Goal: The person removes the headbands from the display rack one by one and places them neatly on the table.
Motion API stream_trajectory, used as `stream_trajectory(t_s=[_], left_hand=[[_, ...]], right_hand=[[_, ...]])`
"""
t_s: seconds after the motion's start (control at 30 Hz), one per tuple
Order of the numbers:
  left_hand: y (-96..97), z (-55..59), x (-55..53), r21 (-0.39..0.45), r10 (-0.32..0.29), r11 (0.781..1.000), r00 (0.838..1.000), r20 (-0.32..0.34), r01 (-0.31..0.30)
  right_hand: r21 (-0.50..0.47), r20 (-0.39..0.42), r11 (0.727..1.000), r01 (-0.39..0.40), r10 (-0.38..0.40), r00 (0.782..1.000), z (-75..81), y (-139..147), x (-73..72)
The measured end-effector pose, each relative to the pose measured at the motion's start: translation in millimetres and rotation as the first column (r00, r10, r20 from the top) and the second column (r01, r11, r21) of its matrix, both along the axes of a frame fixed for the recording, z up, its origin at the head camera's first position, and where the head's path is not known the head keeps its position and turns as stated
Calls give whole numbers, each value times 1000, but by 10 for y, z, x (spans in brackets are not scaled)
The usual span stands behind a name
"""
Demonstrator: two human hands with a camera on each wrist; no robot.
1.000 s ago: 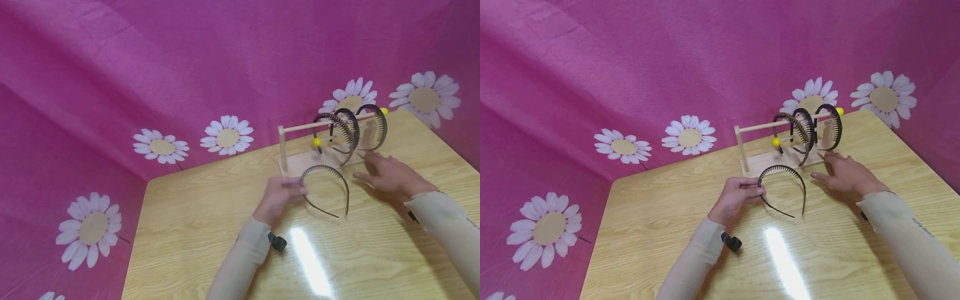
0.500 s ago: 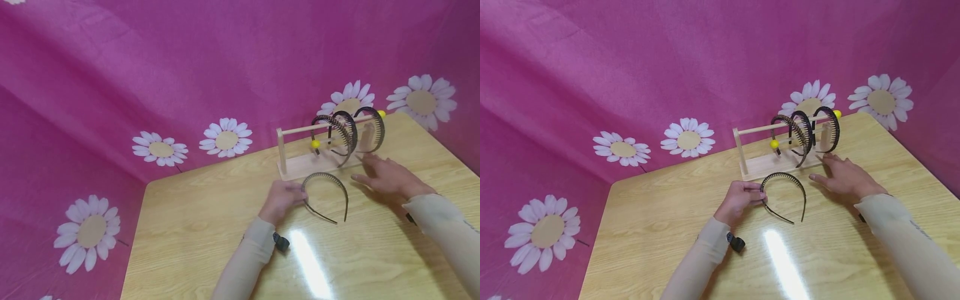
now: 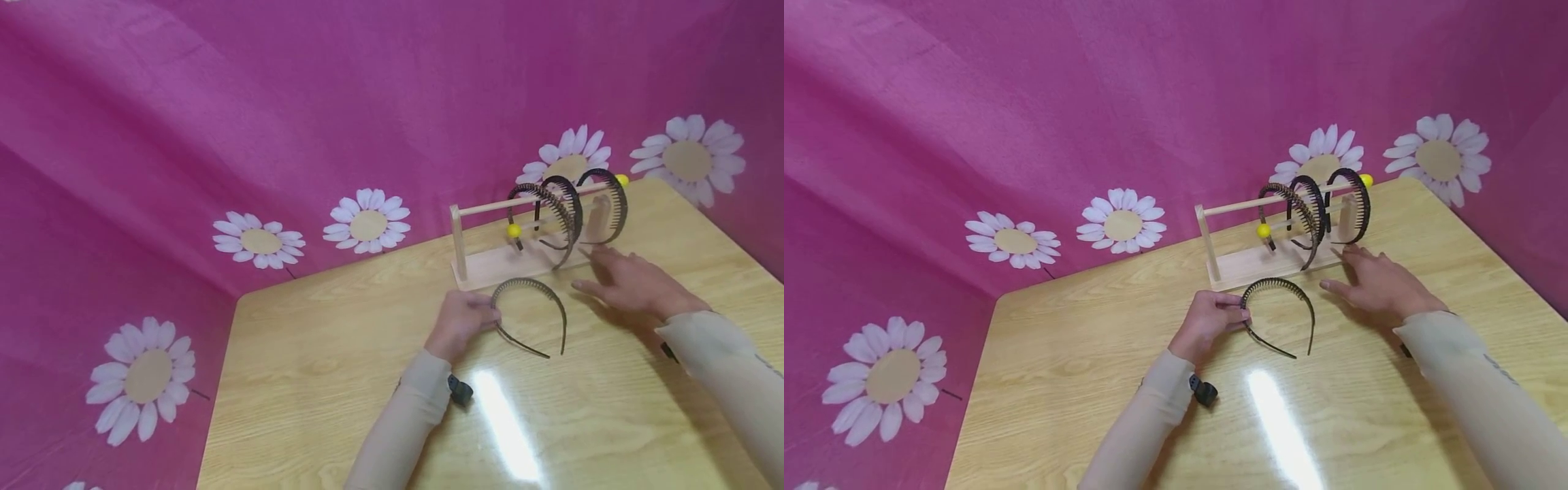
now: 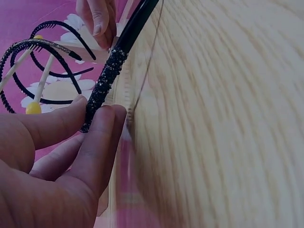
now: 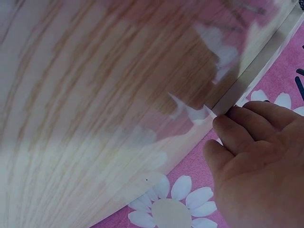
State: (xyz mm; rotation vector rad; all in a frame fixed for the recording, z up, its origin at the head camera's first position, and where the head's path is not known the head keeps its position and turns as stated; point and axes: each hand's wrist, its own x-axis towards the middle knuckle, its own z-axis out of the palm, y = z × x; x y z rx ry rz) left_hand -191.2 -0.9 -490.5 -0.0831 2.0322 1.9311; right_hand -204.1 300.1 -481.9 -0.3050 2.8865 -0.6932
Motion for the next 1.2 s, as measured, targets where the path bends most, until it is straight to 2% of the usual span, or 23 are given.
stream_trajectory(t_s=[0.17, 0.33, 0.7, 0.83, 1.0, 1.2], left_hand=[[1, 12, -20, -17, -7, 1000, 1000, 9, 7], [0, 15, -33, -26, -4, 1000, 1000, -21, 3], [3, -12, -56, -131, -9, 991, 998, -65, 0], [-5, -5, -61, -237, -29, 971, 994, -109, 2], [-30, 23, -62, -390, -74, 921, 982, -171, 1], [-46, 42, -55, -423, -84, 906, 978, -192, -6]], right_hand=[[15, 14, 1000, 2, -2, 1000, 16, -5, -20], [4, 21, 1000, 5, -5, 1000, 46, -25, -6], [4, 16, 1000, -8, 8, 1000, 47, -19, -2], [-1, 7, 1000, -13, 13, 1000, 37, -4, -8], [-10, -4, 1000, -15, 15, 1000, 15, 5, -8], [-3, -3, 1000, -11, 11, 1000, 19, -5, 0]])
